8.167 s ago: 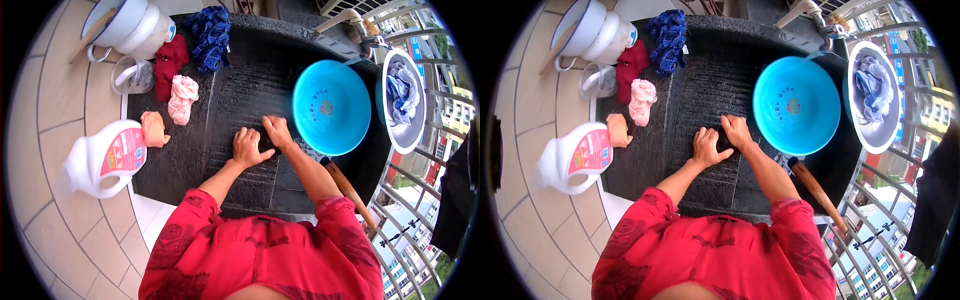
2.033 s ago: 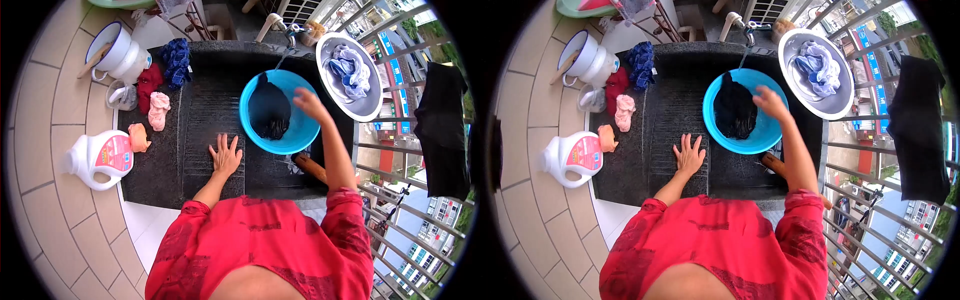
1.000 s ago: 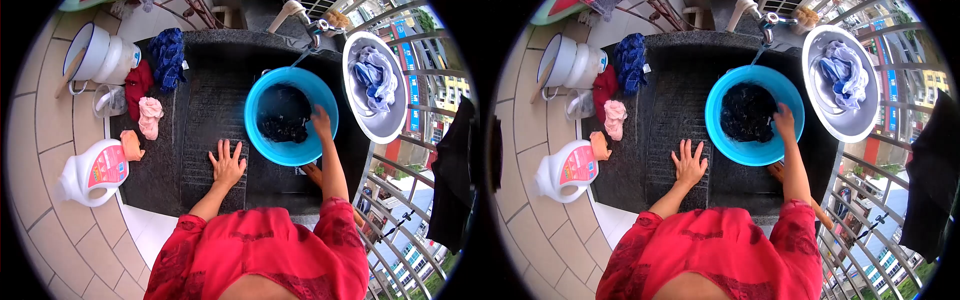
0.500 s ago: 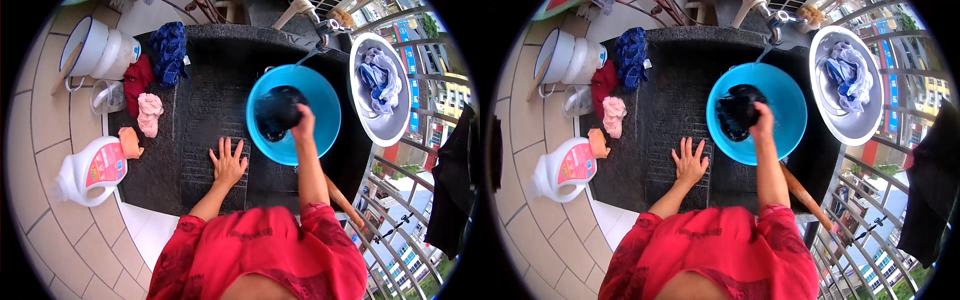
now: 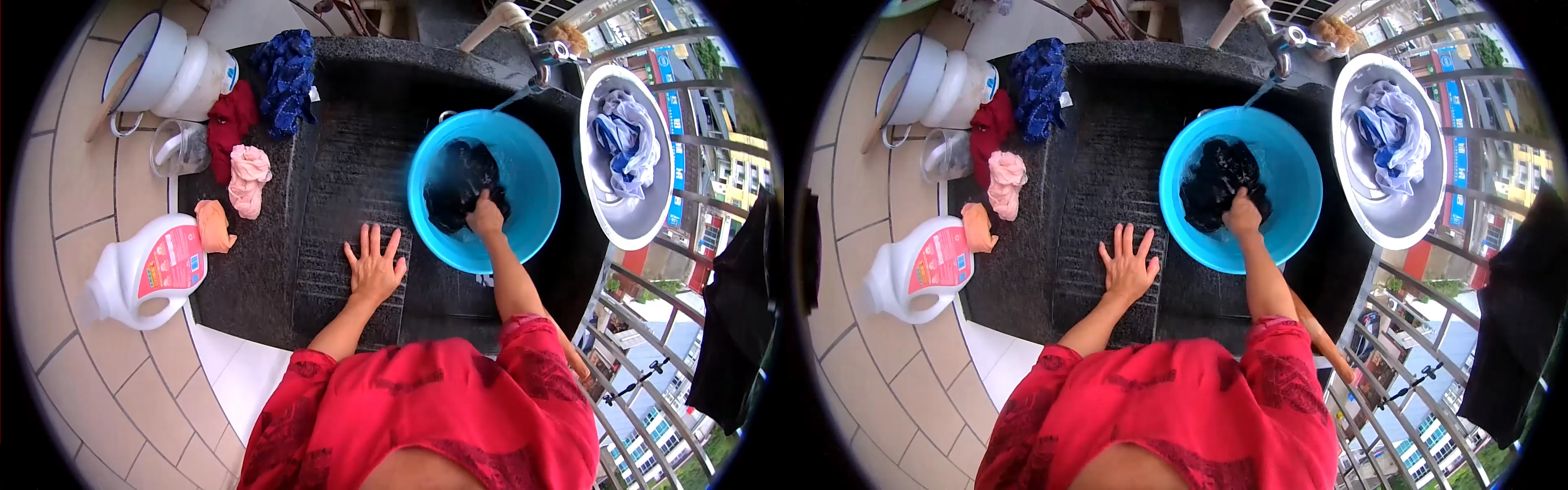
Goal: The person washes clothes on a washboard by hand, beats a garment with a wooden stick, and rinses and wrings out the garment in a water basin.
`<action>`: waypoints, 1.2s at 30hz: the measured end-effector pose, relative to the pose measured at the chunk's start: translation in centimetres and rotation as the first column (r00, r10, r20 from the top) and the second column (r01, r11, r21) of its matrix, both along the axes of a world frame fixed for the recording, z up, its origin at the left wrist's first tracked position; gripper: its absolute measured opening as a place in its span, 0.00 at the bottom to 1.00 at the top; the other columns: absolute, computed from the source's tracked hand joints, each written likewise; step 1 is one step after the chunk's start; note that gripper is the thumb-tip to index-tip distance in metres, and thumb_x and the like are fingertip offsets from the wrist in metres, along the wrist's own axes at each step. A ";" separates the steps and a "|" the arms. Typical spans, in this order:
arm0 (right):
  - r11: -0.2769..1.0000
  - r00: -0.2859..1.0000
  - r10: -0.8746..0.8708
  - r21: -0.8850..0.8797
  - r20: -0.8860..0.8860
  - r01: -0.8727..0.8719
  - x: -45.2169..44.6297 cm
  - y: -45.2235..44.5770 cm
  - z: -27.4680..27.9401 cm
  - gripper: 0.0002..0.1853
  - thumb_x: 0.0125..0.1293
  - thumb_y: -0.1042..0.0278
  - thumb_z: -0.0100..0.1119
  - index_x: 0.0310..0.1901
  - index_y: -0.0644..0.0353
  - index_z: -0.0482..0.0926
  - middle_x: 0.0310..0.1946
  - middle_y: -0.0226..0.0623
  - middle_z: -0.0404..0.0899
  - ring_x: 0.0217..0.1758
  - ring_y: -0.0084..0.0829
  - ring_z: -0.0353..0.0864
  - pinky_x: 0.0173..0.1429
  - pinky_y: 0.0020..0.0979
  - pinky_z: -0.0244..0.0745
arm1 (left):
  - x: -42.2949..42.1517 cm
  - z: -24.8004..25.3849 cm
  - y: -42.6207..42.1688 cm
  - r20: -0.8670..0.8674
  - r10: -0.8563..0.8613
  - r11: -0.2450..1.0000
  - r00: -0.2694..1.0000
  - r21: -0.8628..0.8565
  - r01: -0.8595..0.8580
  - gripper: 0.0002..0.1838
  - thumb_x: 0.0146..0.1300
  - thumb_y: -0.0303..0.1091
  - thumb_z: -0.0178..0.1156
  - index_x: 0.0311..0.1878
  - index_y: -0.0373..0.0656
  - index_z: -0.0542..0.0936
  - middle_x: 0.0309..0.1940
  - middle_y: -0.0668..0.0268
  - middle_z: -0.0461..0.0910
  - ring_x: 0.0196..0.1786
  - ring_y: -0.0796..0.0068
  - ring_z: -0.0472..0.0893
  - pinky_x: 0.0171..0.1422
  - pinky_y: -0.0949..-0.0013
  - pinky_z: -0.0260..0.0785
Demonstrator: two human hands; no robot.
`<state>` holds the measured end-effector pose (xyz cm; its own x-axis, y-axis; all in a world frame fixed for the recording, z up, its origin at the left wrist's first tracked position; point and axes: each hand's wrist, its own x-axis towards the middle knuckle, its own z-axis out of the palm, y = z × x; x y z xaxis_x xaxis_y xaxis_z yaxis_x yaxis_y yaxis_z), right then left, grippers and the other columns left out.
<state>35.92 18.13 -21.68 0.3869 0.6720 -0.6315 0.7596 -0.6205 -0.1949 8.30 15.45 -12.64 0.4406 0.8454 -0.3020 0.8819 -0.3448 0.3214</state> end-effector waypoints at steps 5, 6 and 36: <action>0.795 0.696 -0.288 0.240 -0.657 0.556 4.7 -0.2 6.1 0.21 0.41 0.73 0.55 0.42 0.68 0.79 0.34 0.34 0.79 0.40 0.28 0.77 0.45 0.27 0.71 | 0.0 -0.1 0.1 0.005 0.007 1.000 1.000 0.007 -0.007 0.32 0.57 0.46 0.56 0.66 0.56 0.63 0.66 0.51 0.54 0.71 0.49 0.49 0.63 0.30 0.42; 0.740 0.791 -0.344 0.372 -0.506 0.560 6.8 -1.1 4.2 0.19 0.42 0.74 0.53 0.40 0.67 0.79 0.32 0.38 0.80 0.40 0.31 0.78 0.46 0.28 0.71 | -0.2 -0.1 -0.2 -0.002 0.012 1.000 1.000 -0.003 -0.012 0.32 0.57 0.46 0.56 0.66 0.56 0.63 0.66 0.51 0.54 0.71 0.49 0.49 0.63 0.30 0.42; 0.947 0.971 0.047 0.299 0.235 -0.118 -8.1 -0.4 -1.2 0.55 0.49 0.46 0.66 0.71 0.56 0.41 0.58 0.61 0.62 0.65 0.56 0.58 0.63 0.60 0.53 | 0.1 -0.5 0.3 -0.012 0.022 1.000 1.000 0.006 -0.022 0.30 0.58 0.47 0.54 0.66 0.56 0.64 0.65 0.51 0.55 0.71 0.49 0.49 0.63 0.30 0.42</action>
